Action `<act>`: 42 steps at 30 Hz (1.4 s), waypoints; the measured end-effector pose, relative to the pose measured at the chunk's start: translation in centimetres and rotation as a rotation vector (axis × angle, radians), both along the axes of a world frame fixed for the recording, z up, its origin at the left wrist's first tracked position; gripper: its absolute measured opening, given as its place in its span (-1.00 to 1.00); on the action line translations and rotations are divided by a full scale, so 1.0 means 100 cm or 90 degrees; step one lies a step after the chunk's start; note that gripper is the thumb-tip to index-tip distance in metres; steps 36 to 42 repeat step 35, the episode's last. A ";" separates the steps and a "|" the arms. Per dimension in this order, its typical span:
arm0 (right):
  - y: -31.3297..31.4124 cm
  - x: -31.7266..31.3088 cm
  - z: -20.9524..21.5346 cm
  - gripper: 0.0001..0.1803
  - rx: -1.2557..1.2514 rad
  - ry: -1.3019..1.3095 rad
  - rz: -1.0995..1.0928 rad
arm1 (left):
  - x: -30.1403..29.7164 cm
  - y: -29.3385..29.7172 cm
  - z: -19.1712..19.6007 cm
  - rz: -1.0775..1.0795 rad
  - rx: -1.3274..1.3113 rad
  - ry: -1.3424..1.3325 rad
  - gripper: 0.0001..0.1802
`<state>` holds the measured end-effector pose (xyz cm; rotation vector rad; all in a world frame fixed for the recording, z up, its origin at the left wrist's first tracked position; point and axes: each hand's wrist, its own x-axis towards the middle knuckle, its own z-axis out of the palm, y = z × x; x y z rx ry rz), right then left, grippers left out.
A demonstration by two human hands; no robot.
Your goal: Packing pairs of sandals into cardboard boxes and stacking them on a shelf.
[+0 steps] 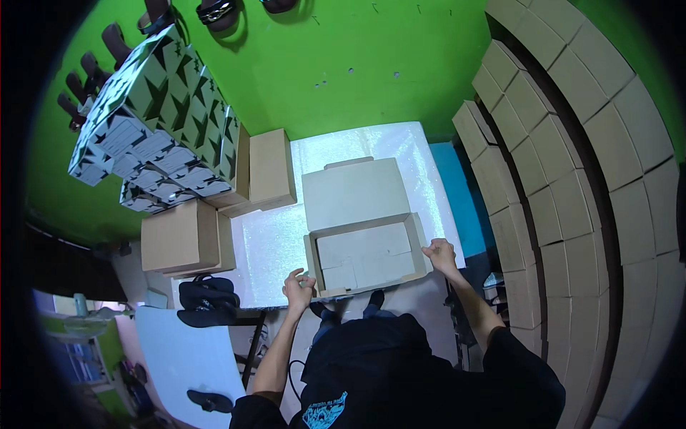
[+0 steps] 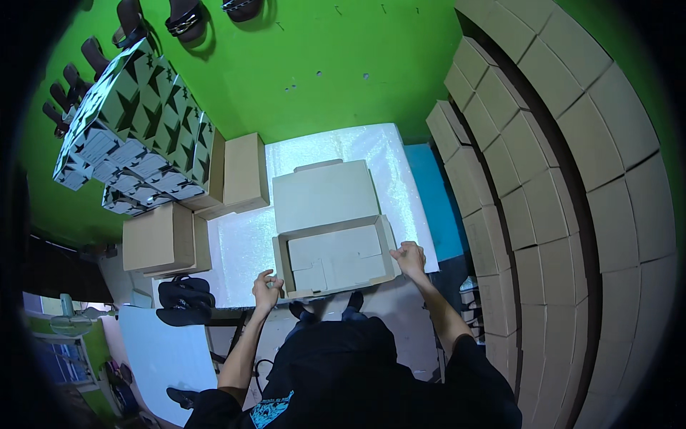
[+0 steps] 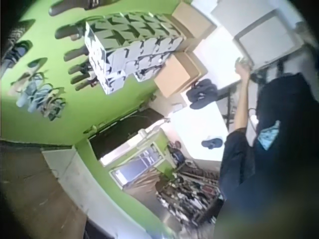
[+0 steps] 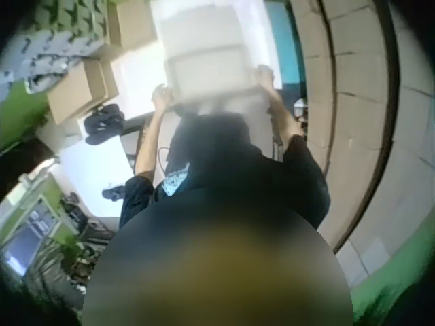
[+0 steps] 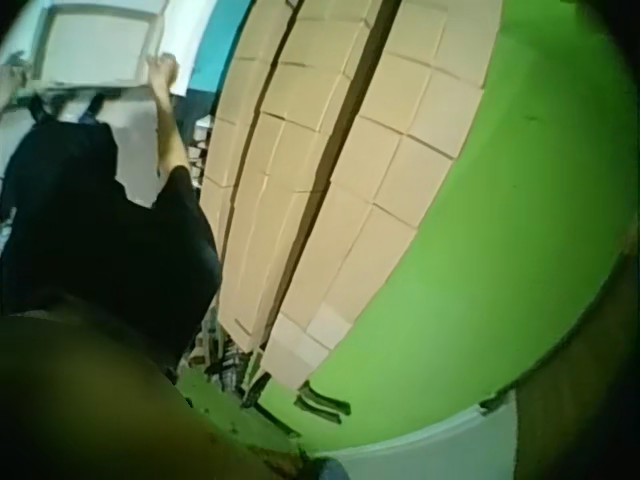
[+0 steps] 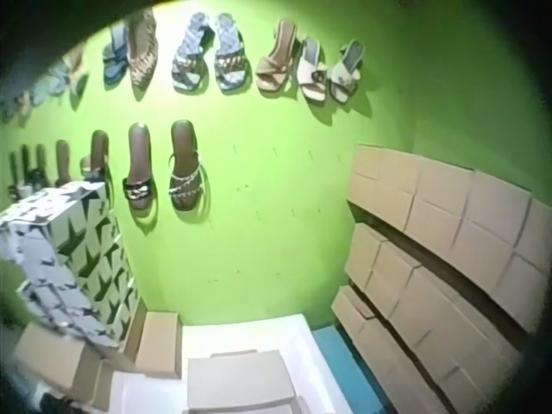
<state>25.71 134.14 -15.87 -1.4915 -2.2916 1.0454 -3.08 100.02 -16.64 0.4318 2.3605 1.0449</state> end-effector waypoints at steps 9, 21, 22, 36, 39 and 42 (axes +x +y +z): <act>-0.041 0.008 0.008 -0.55 0.366 -0.158 0.119 | 0.037 0.014 0.027 -0.183 -0.127 0.524 -0.77; -0.071 -0.004 0.035 -0.23 0.162 -0.227 0.082 | 0.049 0.015 0.044 -0.213 -0.232 0.205 -0.24; -0.072 -0.007 0.036 -0.18 0.208 -0.244 0.075 | 0.051 0.014 0.043 -0.214 -0.232 0.206 -0.24; -0.064 0.001 0.045 0.35 -0.030 -0.257 0.206 | 0.083 0.005 0.038 -0.202 -0.217 0.295 -0.05; -0.064 0.001 0.045 0.35 -0.030 -0.257 0.206 | 0.083 0.005 0.038 -0.202 -0.217 0.295 -0.05; -0.064 0.001 0.045 0.35 -0.030 -0.257 0.206 | 0.083 0.005 0.038 -0.202 -0.217 0.295 -0.05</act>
